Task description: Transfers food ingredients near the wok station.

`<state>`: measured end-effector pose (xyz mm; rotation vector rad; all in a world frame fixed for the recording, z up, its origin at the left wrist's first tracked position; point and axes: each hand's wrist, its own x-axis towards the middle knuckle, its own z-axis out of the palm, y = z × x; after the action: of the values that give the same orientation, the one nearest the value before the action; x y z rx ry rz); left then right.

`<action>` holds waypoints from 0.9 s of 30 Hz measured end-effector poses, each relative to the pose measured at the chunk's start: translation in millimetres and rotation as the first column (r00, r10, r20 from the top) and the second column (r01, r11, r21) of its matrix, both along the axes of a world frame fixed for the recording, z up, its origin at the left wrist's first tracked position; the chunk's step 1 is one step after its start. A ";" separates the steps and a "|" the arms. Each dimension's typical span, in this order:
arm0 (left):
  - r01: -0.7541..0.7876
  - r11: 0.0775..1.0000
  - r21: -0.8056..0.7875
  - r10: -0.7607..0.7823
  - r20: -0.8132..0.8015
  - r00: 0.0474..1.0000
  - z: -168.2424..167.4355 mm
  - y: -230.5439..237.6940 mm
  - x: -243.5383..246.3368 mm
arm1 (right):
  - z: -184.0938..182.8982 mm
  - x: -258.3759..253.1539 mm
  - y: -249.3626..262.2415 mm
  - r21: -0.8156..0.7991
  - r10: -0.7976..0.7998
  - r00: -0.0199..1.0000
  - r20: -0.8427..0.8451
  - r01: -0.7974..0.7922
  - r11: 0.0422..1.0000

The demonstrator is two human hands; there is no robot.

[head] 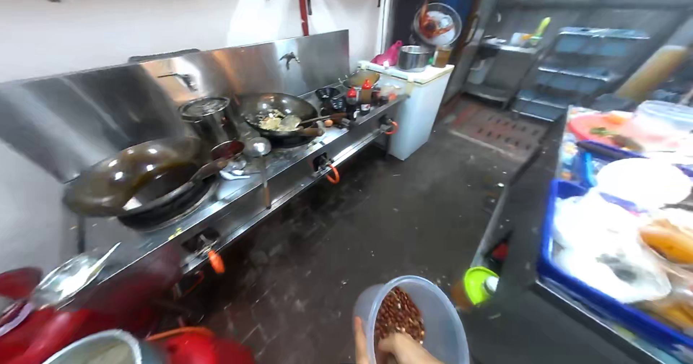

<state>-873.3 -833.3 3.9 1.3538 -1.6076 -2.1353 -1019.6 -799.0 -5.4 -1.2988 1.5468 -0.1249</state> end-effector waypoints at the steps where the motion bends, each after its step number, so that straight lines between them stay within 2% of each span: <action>1: 0.029 0.999 -0.029 -0.030 -0.016 0.999 -1.6 -9.5 -17.2 | 1.1 -17.9 -4.9 -0.017 -0.026 0.999 0.030 0.026 1.000; 3: 0.064 0.998 -0.027 -0.065 -0.025 0.998 -2.5 -28.1 -50.2 | -0.1 -50.7 -17.1 -0.044 -0.050 0.995 0.082 0.054 0.998; 5: 0.094 0.994 0.048 -0.094 0.004 0.996 -4.1 -50.9 -82.7 | -4.9 -82.1 -37.0 -0.053 -0.073 0.992 0.098 0.079 0.995; 6: 0.097 0.995 0.035 -0.096 -0.022 0.995 -19.0 -60.1 -93.9 | -6.3 -97.7 -49.1 -0.048 -0.081 0.991 0.107 0.086 0.995; 8: 0.030 0.990 -0.135 -0.056 -0.189 0.980 -69.2 -73.1 -112.3 | -4.0 -133.3 -76.2 -0.030 -0.095 0.984 0.147 0.101 0.994; 9: -0.011 0.989 -0.146 -0.021 -0.216 0.976 -65.2 -80.8 -128.3 | 0.5 -153.8 -90.6 -0.027 -0.122 0.976 0.183 0.129 0.991; 10: -0.019 1.000 -0.004 0.019 -0.102 0.995 -28.4 -92.0 -150.0 | 7.3 -175.7 -105.6 -0.020 -0.157 0.963 0.219 0.165 0.986; 11: -0.081 0.995 0.062 0.083 -0.021 0.996 -2.9 -100.4 -169.2 | 15.2 -197.6 -120.3 -0.010 -0.193 0.949 0.250 0.202 0.979; 14: -0.214 0.975 0.056 0.218 -0.071 0.973 29.3 -120.8 -205.7 | 40.5 -257.0 -162.5 -0.008 -0.254 0.899 0.356 0.275 0.961; 17: -0.322 0.946 0.026 0.322 -0.115 0.940 35.6 -148.9 -234.6 | 55.9 -299.2 -206.9 -0.031 -0.207 0.887 0.412 0.241 0.970; 23: -0.430 0.901 0.051 0.433 -0.132 0.892 34.2 -216.8 -267.5 | 60.4 -333.0 -298.7 0.003 -0.088 0.908 0.409 0.095 0.995; 27: -0.448 0.891 0.075 0.454 -0.130 0.881 17.6 -279.1 -281.0 | 46.4 -338.0 -369.5 0.016 0.108 0.980 0.166 -0.113 0.994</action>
<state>-1154.3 -1112.4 21.5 1.3823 -1.0633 -1.9352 -1357.6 -1168.5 41.0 -1.3176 1.3295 -0.1382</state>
